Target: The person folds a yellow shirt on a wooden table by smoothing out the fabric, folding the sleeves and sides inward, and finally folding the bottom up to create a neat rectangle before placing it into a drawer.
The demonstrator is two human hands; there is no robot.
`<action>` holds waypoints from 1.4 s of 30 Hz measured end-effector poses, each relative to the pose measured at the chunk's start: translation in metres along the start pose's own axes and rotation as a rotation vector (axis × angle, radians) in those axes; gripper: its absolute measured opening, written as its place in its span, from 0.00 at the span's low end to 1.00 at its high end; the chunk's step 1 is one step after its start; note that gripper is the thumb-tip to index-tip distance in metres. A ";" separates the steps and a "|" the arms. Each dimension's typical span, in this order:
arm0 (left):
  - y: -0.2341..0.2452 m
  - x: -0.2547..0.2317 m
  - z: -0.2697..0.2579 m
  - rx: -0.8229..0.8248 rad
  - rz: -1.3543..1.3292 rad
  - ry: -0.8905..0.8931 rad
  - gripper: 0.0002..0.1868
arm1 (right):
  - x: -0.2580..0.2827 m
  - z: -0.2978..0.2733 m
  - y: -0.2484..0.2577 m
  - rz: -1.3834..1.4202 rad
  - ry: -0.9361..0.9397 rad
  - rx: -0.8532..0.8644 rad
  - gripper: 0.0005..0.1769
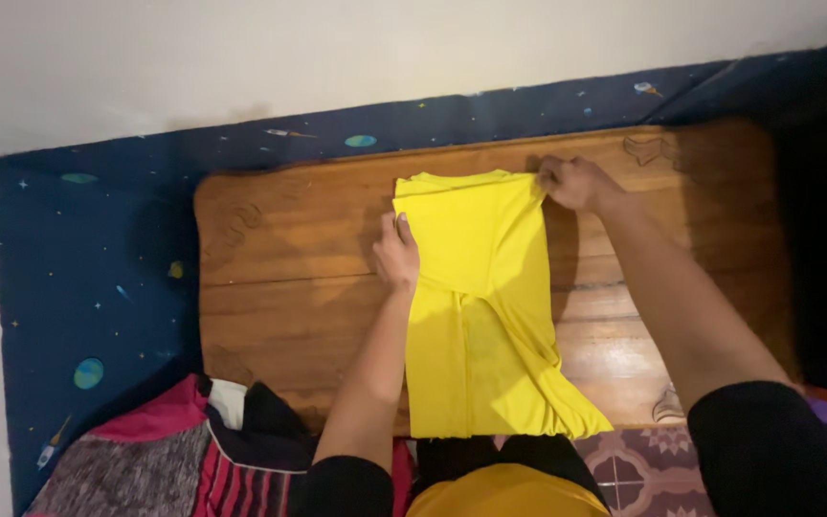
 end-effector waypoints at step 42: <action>-0.018 -0.047 -0.054 0.367 0.585 -0.552 0.31 | 0.116 -0.110 -0.080 -0.162 -0.114 -0.316 0.39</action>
Point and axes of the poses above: each hand's wrist, its own z-axis towards the middle knuckle, its own y-axis out of the back of the hand, x = y × z, the point moved 10 cm from there along z, towards the middle knuckle, and after that the axes turned 6 degrees about x, right-handed, at the moved point
